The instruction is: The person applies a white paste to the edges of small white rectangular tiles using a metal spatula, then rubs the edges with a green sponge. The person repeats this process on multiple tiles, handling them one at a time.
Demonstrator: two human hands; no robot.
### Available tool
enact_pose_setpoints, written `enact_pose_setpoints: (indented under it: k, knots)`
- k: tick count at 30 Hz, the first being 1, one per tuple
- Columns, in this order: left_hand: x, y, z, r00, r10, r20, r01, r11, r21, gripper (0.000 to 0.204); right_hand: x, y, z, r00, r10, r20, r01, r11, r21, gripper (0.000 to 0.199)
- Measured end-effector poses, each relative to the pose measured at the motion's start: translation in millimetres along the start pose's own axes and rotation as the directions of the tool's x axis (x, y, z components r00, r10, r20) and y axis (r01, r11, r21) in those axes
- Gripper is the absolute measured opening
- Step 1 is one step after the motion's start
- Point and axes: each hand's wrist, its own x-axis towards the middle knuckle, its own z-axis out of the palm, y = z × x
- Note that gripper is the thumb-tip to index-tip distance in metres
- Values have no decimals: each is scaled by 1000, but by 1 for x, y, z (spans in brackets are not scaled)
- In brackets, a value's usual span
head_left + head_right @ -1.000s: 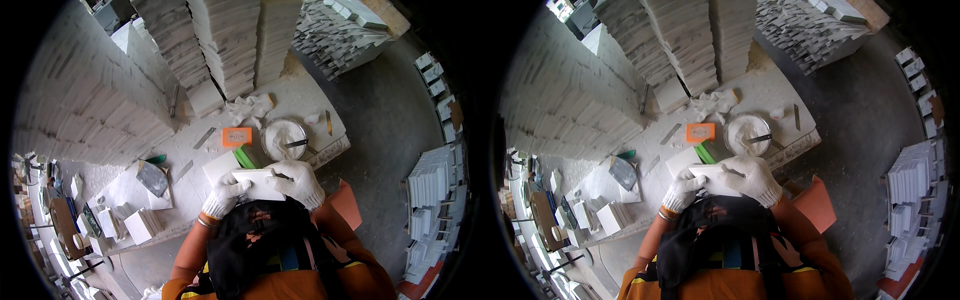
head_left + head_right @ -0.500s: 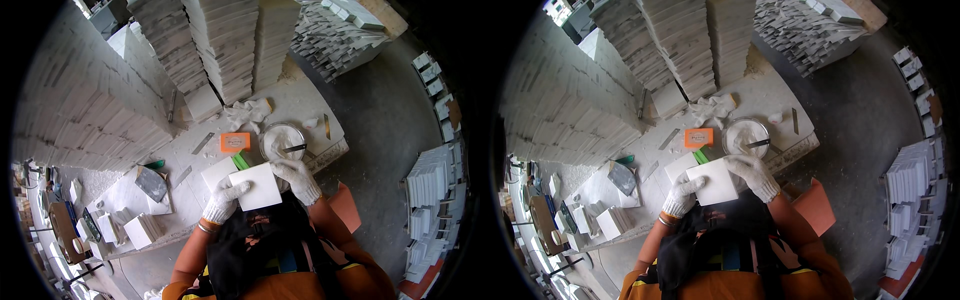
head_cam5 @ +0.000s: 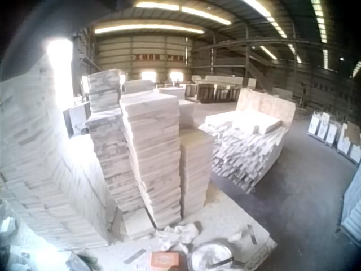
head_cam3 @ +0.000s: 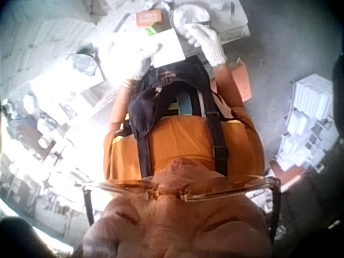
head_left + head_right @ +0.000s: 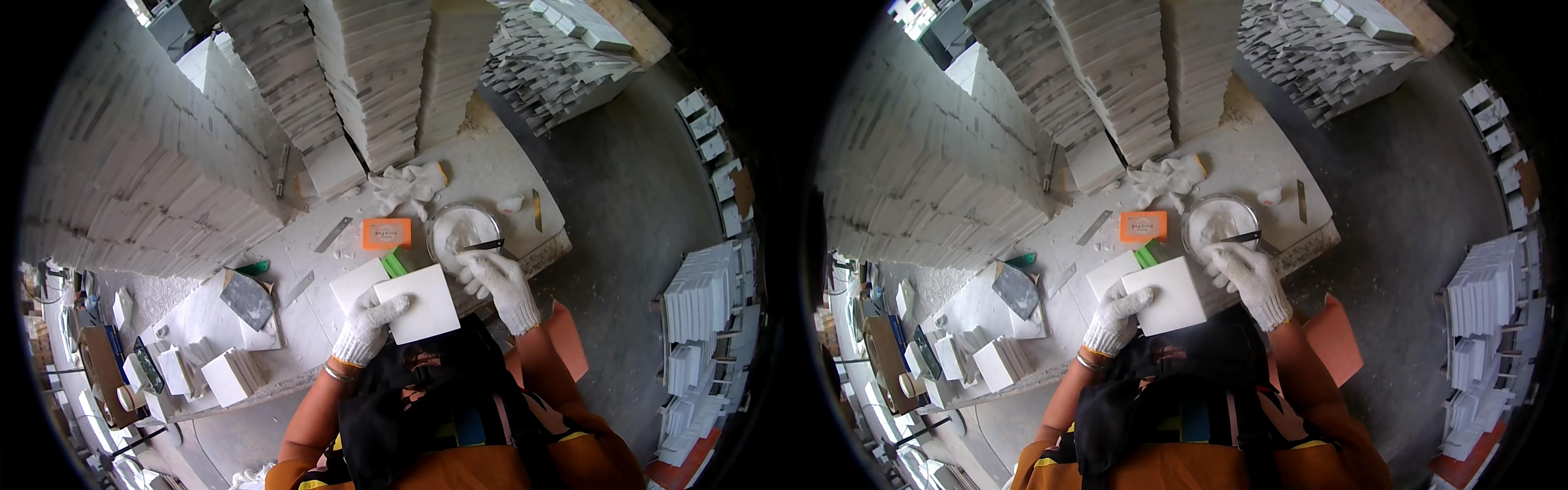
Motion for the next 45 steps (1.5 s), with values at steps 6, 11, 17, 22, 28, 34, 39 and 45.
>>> enact_pose_setpoints:
  k: [6,11,17,22,28,34,39,45]
  knots:
    - [-1,7,9,1000,-2,16,1,1000,21,33,-2,10,16,995,-25,98,33,996,-87,40]
    - [-3,7,11,999,27,-21,-25,997,71,32,0,9,17,968,83,235,-35,979,-201,36]
    - [-4,3,11,999,30,-27,-28,997,71,33,-1,28,21,974,25,226,-29,999,16,31]
    - [-5,0,6,999,30,-37,-28,998,59,35,-3,29,24,976,13,218,-10,1000,-19,32]
    - [-2,9,9,999,18,-38,-14,996,91,36,0,21,17,970,-84,227,101,993,-61,31]
    - [-11,14,0,985,150,-83,-146,988,47,48,2,-25,-14,981,-189,53,188,982,22,43]
    - [-6,11,-2,962,233,-143,-206,961,184,52,30,-108,-76,943,-322,-87,333,919,209,46]
    - [-11,-7,5,919,299,-258,-200,916,348,47,96,-224,-113,856,-497,-144,515,846,140,52]
